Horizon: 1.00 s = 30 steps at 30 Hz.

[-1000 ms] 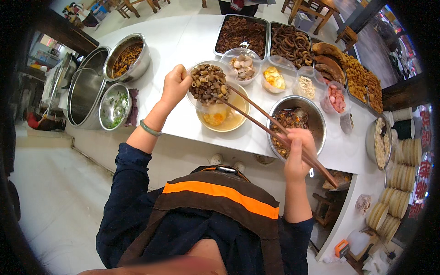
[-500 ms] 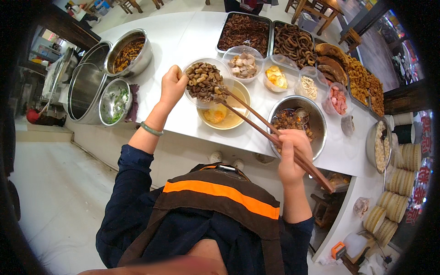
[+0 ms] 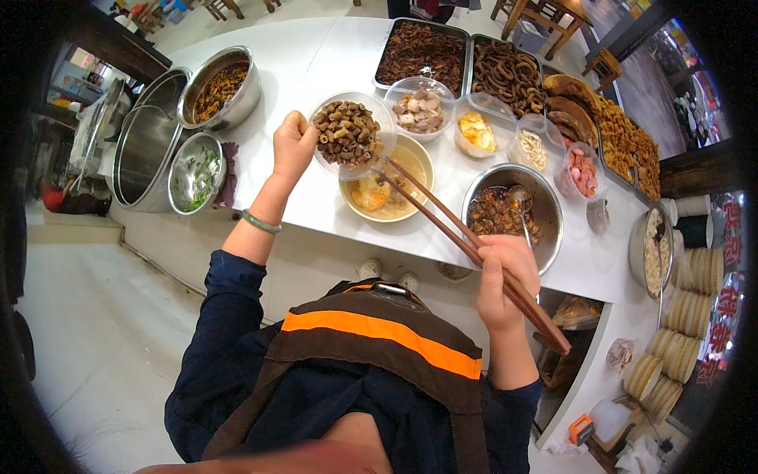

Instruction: The person assembles a bowl of noodle soup by ladling broth into a bowl, then adding cooked noodles, sliced meat, a boiled egg, and various toppings using chopsticks and a ladle. The person finishes by adding chopped green onions and a spoonful of chili oil.

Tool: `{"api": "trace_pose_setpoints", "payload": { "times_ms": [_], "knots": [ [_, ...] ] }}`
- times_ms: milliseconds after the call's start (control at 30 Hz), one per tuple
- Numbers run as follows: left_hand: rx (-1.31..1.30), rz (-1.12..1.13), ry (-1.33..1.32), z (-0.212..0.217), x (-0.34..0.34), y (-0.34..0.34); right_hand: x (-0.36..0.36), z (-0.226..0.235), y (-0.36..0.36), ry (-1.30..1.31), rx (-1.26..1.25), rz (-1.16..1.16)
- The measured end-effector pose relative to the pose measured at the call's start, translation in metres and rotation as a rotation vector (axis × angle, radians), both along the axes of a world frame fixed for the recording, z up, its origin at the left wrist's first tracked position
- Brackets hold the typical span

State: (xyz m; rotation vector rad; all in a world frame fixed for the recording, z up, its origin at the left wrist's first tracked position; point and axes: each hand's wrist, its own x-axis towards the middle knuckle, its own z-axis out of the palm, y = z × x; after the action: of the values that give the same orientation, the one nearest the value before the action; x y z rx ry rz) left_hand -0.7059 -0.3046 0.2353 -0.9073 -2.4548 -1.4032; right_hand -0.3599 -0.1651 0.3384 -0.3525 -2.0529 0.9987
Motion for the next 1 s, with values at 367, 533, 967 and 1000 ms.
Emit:
{"api": "trace_pose_setpoints", "payload": {
  "times_ms": [367,533,967,1000],
  "knots": [
    [0.199,0.023,-0.216,-0.004,-0.014,-0.014,0.032,-0.009,0.014,0.202,-0.164,-0.1],
    [0.412,-0.012,-0.518,-0.004,-0.02,-0.031,0.048,-0.016,0.026,0.273,-0.257,-0.107],
    [0.512,0.017,-0.583,0.012,0.018,-0.065,0.066,-0.036,0.034,0.209,-0.322,-0.095],
    [0.508,0.02,-0.573,0.011,0.021,-0.067,0.067,-0.037,0.035,0.194,-0.335,-0.095]
  ]
}}
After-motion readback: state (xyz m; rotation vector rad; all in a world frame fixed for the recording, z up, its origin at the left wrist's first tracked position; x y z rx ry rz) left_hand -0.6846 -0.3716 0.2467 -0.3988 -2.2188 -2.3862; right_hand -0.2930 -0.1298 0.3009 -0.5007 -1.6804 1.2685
